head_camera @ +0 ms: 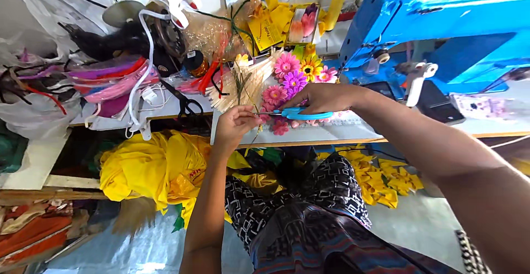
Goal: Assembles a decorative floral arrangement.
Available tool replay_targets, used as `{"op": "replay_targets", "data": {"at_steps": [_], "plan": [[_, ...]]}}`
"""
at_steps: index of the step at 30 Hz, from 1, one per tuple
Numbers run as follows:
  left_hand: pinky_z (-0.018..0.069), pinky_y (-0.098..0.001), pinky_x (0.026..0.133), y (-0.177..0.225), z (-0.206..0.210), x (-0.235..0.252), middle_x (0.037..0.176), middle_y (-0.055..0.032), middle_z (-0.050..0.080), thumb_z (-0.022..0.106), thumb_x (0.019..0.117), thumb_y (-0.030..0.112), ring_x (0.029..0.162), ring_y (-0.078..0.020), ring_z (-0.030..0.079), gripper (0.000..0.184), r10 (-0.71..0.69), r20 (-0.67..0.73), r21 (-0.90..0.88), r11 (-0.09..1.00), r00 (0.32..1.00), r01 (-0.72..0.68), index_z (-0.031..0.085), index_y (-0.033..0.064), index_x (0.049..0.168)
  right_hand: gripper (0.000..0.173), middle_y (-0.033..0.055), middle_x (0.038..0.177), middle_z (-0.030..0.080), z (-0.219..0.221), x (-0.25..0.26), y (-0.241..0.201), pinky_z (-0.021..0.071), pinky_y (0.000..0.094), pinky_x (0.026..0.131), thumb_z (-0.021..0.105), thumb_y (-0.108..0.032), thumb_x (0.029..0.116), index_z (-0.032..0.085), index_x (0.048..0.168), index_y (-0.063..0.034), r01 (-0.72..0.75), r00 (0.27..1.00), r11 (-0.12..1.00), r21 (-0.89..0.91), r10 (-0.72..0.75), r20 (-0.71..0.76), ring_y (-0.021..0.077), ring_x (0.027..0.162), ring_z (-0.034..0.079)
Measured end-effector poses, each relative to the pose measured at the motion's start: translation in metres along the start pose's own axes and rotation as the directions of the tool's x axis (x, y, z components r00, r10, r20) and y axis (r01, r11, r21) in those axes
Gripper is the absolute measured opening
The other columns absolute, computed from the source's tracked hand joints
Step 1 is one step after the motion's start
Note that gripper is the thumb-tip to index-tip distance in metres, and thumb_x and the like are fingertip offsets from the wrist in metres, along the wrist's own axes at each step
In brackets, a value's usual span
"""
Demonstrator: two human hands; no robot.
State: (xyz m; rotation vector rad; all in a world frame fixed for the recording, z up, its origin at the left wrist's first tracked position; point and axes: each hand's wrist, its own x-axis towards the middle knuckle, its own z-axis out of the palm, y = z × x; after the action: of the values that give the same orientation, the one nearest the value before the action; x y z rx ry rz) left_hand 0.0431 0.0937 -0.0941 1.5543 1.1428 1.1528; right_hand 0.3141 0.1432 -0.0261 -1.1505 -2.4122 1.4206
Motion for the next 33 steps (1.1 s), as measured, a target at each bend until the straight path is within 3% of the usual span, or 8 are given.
{"op": "replay_targets", "data": {"at_steps": [3, 6, 10, 15, 21, 25, 29, 33], "plan": [[0.0615, -0.0292, 0.079, -0.005, 0.004, 0.016, 0.101, -0.0110, 0.071, 0.079, 0.0846, 0.001, 0.084, -0.0125, 0.072, 0.063, 0.032, 0.112, 0.048, 0.998, 0.993, -0.038, 0.049, -0.0013, 0.140, 0.032, 0.0062, 0.087, 0.072, -0.002, 0.000, 0.002, 0.0522, 0.0216, 0.054, 0.074, -0.016, 0.0949, 0.072, 0.126, -0.0077, -0.013, 1.000, 0.999, -0.040, 0.012, -0.027, 0.0064, 0.059, 0.061], [0.0616, -0.0340, 0.081, -0.010, 0.006, 0.037, 0.105, -0.0154, 0.070, 0.076, 0.0872, 0.000, 0.088, -0.0188, 0.073, 0.076, 0.065, 0.168, 0.132, 0.987, 0.984, -0.088, 0.038, 0.0063, 0.153, 0.028, 0.0078, 0.094, 0.073, -0.008, 0.005, 0.012, 0.0552, 0.0350, 0.071, 0.073, -0.021, 0.0962, 0.074, 0.122, -0.0085, 0.022, 0.996, 0.984, -0.178, -0.037, -0.082, 0.0137, 0.076, 0.066], [0.0605, -0.0387, 0.082, -0.020, 0.012, 0.066, 0.117, -0.0206, 0.066, 0.069, 0.0904, -0.005, 0.092, -0.0253, 0.071, 0.069, 0.112, 0.259, 0.246, 0.953, 0.959, -0.178, 0.040, 0.0051, 0.153, 0.027, 0.0100, 0.088, 0.071, -0.013, 0.014, 0.023, 0.0513, 0.0472, 0.075, 0.075, -0.028, 0.0943, 0.077, 0.112, -0.0079, 0.023, 0.986, 0.938, -0.345, -0.079, -0.148, 0.0221, 0.079, 0.065], [0.0621, -0.0393, 0.080, -0.027, 0.026, 0.083, 0.147, -0.0202, 0.052, 0.068, 0.0906, -0.006, 0.094, -0.0260, 0.073, 0.076, 0.142, 0.264, 0.240, 0.948, 0.954, -0.207, 0.032, 0.0089, 0.157, 0.025, 0.0143, 0.090, 0.070, -0.020, 0.018, 0.025, 0.0497, 0.0515, 0.077, 0.069, -0.025, 0.0989, 0.075, 0.113, -0.0048, -0.063, 0.988, 0.906, -0.418, -0.001, -0.152, 0.0285, 0.083, 0.065], [0.0628, -0.0389, 0.075, -0.028, 0.035, 0.082, 0.147, -0.0156, 0.051, 0.070, 0.0923, -0.001, 0.082, -0.0215, 0.073, 0.062, 0.220, 0.279, 0.361, 0.878, 0.935, -0.314, 0.042, 0.0097, 0.146, 0.024, 0.0152, 0.086, 0.070, -0.027, 0.014, 0.043, 0.0501, 0.0545, 0.075, 0.068, -0.025, 0.0983, 0.076, 0.108, -0.0042, -0.025, 0.980, 0.909, -0.416, -0.059, -0.188, 0.0307, 0.081, 0.066], [0.0624, -0.0390, 0.079, -0.029, 0.037, 0.091, 0.147, -0.0180, 0.053, 0.069, 0.0932, 0.000, 0.097, -0.0243, 0.072, 0.045, 0.237, 0.332, 0.358, 0.864, 0.913, -0.355, 0.058, 0.0016, 0.136, 0.026, 0.0167, 0.090, 0.071, -0.028, 0.010, 0.042, 0.0502, 0.0554, 0.080, 0.068, -0.024, 0.0989, 0.075, 0.114, -0.0035, -0.056, 0.981, 0.913, -0.404, -0.025, -0.193, 0.0322, 0.086, 0.066], [0.0624, -0.0389, 0.075, -0.020, 0.033, 0.085, 0.149, -0.0184, 0.051, 0.070, 0.0906, -0.005, 0.097, -0.0257, 0.072, 0.051, 0.234, 0.322, 0.389, 0.851, 0.917, -0.354, 0.058, 0.0026, 0.140, 0.021, 0.0155, 0.083, 0.068, -0.027, 0.006, 0.051, 0.0484, 0.0529, 0.074, 0.068, -0.020, 0.0982, 0.075, 0.104, -0.0012, -0.017, 0.973, 0.911, -0.411, -0.080, -0.218, 0.0302, 0.078, 0.063], [0.0619, -0.0391, 0.076, -0.025, 0.022, 0.088, 0.145, -0.0198, 0.054, 0.071, 0.0924, 0.000, 0.098, -0.0261, 0.071, 0.047, 0.250, 0.332, 0.432, 0.817, 0.910, -0.382, 0.059, 0.0010, 0.138, 0.036, 0.0225, 0.106, 0.071, -0.037, -0.010, 0.049, 0.0490, 0.0603, 0.089, 0.068, -0.022, 0.0993, 0.069, 0.129, -0.0029, -0.098, 0.947, 0.923, -0.371, -0.029, -0.320, 0.0389, 0.098, 0.067]]}}
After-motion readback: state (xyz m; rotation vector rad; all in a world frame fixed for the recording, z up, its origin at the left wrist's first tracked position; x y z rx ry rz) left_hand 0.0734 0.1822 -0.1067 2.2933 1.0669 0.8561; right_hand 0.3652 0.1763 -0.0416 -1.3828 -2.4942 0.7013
